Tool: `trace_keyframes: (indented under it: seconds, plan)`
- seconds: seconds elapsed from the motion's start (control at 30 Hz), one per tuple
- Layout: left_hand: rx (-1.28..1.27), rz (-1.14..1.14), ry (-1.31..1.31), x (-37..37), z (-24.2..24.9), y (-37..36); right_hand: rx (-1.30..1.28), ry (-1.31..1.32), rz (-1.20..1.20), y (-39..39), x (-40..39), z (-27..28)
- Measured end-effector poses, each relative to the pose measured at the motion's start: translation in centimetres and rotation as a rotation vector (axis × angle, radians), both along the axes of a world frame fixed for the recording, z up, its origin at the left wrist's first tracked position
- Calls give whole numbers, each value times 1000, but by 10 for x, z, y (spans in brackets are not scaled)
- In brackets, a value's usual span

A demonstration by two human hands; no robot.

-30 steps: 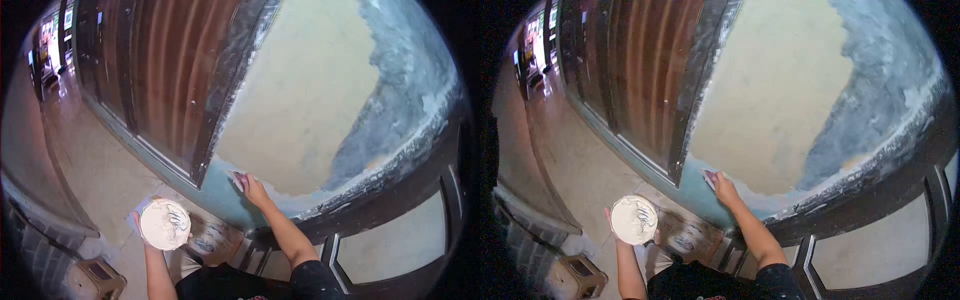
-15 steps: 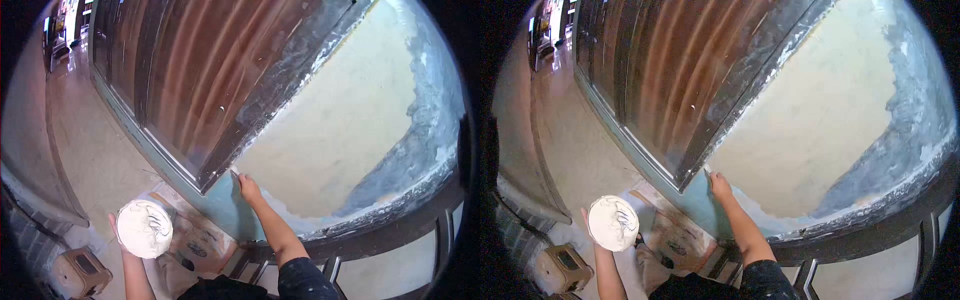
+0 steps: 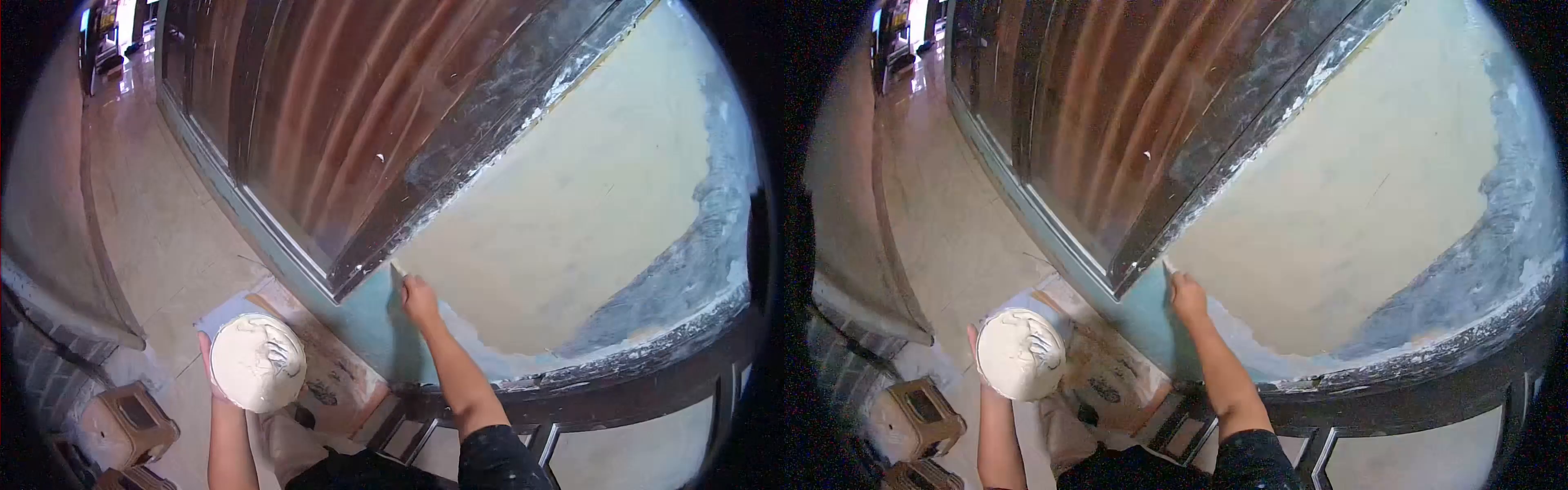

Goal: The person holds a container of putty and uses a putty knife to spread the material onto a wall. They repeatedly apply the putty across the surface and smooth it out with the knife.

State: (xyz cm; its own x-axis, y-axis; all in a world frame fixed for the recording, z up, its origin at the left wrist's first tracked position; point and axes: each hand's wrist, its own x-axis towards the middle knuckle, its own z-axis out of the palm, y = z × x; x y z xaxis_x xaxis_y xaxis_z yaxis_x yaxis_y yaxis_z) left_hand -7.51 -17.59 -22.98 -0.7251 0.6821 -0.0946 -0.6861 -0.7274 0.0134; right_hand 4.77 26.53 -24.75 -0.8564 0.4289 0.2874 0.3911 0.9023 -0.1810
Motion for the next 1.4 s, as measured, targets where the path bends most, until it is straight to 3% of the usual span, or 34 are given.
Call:
trace_keyframes:
  seconds: [0.07, 0.27, 0.4, 0.53, 0.67, 0.73, 0.8, 0.93, 1.0, 1.13, 1.2, 1.27, 1.4]
  plan:
    - [-162, 4, -59, 3, 3, 0, 45, 99, -64, 5, -5, 10]
    - [-150, 33, -71, 3, 3, 1, -3, 64, 84, -4, 4, 3]
    - [-22, -36, 19, 0, -4, 3, 15, -107, 0, 3, -11, -8]
    - [-48, -14, 7, -1, -21, -4, 3, 79, -10, 4, 5, 14]
    - [-153, 10, -149, -1, 5, 3, 6, 80, 128, -3, 5, -5]
    - [-121, 10, 21, -3, -1, 10, 40, -89, 75, 3, -4, -15]
    - [-90, 17, 56, -7, -3, 13, 71, -82, 66, 16, -9, 0]
    - [41, -28, 90, -8, 11, 19, 18, 122, 56, 8, -1, 28]
    - [-69, -6, -50, -6, 27, 23, -1, 129, 114, 1, 2, 17]
    - [-59, -23, -16, -9, 21, 27, 23, -62, 67, 10, -7, -8]
    - [-46, -48, 43, -11, 14, 26, 48, -108, 33, 19, -6, 7]
    - [-62, -56, 57, -11, 10, 26, 54, 97, 14, 13, 3, 27]
    - [-97, -106, 65, -19, 10, 34, 89, 178, 102, 4, 11, 18]
